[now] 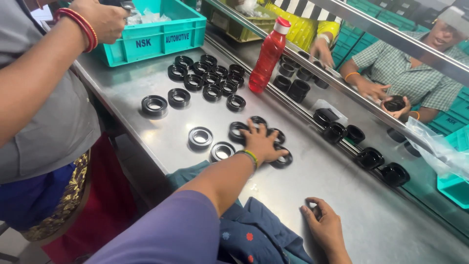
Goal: Assembling various components of mechanical bearings on an industrial workstation.
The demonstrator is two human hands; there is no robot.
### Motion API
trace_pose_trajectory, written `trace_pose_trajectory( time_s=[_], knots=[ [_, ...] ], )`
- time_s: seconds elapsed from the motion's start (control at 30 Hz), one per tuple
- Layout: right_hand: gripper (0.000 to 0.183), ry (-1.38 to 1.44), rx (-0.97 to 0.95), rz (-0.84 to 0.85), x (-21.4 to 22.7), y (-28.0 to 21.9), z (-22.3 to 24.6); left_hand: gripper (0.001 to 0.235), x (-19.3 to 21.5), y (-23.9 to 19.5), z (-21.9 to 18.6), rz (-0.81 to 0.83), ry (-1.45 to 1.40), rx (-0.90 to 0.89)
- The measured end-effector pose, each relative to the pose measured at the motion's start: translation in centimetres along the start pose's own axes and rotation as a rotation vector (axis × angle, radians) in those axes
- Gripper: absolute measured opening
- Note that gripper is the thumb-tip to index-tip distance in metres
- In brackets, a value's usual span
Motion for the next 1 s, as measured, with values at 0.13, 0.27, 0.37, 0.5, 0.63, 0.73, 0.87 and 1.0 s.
trace_pose_trajectory(
  time_s=[0.13, 0.27, 0.37, 0.5, 0.63, 0.73, 0.87, 1.0],
  knots=[
    [0.034, 0.089, 0.017, -0.017, 0.3, 0.1, -1.2, 0.103, -2.7, 5.0, -2.5, -0.054, -0.476, -0.213],
    [0.033, 0.082, 0.108, -0.027, 0.6, 0.2, -0.7, 0.104, -0.7, 0.4, 3.5, -0.112, -0.276, -0.243],
    [0.033, 0.02, 0.132, -0.026, 0.7, -0.5, 0.9, 0.112, -1.4, -4.6, 9.3, -0.014, 0.033, -0.213],
    [0.033, 0.04, 0.13, -0.022, 0.6, -0.7, 1.7, 0.12, -2.0, -9.3, 12.4, 0.199, 0.09, -0.118],
    [0.032, 0.024, 0.14, -0.014, 0.7, -1.1, 2.4, 0.114, -3.0, -7.8, 11.0, 0.093, 0.12, -0.149],
    [0.032, 0.028, 0.119, -0.009, 0.7, -1.3, 3.0, 0.107, -2.3, -6.6, 10.0, 0.0, 0.145, -0.16],
    [0.034, 0.047, 0.085, 0.014, 0.7, -1.3, 2.9, 0.104, -1.2, -4.4, 8.8, 0.054, 0.126, -0.118],
    [0.033, 0.059, 0.103, 0.024, 0.7, -1.2, 2.8, 0.106, -1.0, -2.2, 8.4, 0.147, 0.066, -0.032]
  ],
)
Point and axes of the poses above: each hand's wrist, its own y-axis towards the middle knuckle, its own x-axis out of the back of the hand, z = x × y, the point moved 9 cm from there along y, towards the middle knuckle, and after that the axes turned 14 degrees about y, right-handed, at the moved point
